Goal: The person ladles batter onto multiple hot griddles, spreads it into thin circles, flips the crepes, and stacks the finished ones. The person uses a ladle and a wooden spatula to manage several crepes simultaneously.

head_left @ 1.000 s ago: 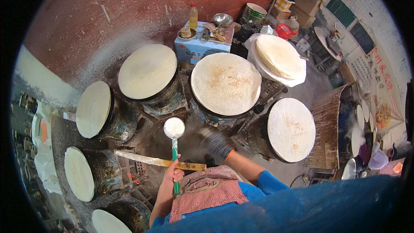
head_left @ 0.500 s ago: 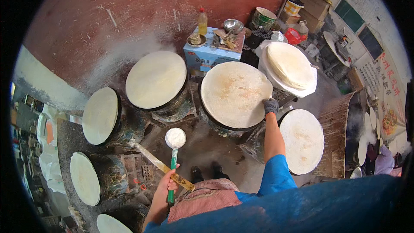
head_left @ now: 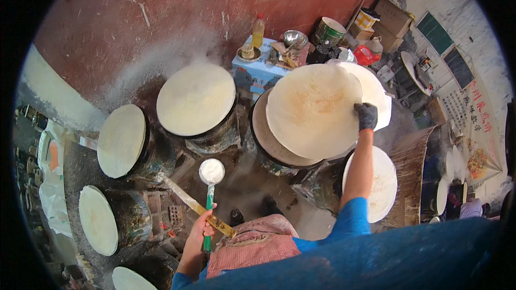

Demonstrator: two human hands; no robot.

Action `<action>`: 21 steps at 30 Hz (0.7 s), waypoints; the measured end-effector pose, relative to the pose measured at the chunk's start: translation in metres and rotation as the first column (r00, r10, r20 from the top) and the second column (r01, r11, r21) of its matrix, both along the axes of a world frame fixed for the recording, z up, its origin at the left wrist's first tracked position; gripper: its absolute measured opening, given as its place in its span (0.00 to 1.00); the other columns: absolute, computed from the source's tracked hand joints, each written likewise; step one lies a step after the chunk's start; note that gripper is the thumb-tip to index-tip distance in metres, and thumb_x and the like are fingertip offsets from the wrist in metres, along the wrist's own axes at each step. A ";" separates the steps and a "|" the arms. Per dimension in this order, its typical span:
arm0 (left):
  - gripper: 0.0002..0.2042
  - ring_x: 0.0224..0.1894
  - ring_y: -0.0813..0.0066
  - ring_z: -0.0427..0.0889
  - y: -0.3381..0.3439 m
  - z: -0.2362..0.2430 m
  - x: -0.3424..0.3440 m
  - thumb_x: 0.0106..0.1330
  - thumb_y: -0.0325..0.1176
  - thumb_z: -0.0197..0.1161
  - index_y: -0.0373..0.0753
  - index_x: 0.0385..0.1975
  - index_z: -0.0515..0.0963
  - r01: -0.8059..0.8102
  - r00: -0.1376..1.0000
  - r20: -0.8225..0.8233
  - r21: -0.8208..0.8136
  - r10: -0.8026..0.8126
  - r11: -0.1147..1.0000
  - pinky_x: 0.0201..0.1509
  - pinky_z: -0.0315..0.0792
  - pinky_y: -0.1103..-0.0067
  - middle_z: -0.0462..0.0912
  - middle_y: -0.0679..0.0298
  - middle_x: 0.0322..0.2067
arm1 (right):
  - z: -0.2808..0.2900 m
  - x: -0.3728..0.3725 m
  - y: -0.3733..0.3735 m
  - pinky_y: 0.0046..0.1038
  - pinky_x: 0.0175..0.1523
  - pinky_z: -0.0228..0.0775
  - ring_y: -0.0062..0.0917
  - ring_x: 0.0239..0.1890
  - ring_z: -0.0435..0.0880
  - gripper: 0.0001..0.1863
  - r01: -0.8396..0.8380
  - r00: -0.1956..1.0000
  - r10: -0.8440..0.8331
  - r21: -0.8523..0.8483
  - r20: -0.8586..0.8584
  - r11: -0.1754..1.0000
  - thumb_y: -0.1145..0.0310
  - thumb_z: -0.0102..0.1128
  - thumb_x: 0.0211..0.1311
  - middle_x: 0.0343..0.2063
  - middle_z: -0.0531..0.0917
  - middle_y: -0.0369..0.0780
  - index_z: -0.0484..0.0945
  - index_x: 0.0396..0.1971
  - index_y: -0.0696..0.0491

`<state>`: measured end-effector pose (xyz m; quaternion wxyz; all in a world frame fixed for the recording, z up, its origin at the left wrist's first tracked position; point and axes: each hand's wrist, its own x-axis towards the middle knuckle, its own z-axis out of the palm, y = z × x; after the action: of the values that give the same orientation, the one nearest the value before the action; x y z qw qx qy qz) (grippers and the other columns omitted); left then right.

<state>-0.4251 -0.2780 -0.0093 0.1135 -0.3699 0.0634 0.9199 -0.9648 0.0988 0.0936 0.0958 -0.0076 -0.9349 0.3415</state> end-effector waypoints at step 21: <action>0.17 0.06 0.85 0.64 0.076 0.010 -0.125 0.68 0.42 0.46 0.59 0.57 0.66 0.184 0.978 0.161 -0.355 -0.134 0.916 0.06 0.59 0.86 0.78 0.65 0.18 | -0.079 -0.182 0.064 0.41 0.40 0.64 0.31 0.31 0.77 0.07 0.237 0.841 0.237 0.724 -0.487 0.647 0.66 0.49 0.50 0.24 0.78 0.38 0.76 0.27 0.49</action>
<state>-0.5503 -0.2022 0.0002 0.1207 -0.4386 0.2569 0.8527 -1.1464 0.1628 0.0144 0.3496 0.1299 -0.9229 -0.0960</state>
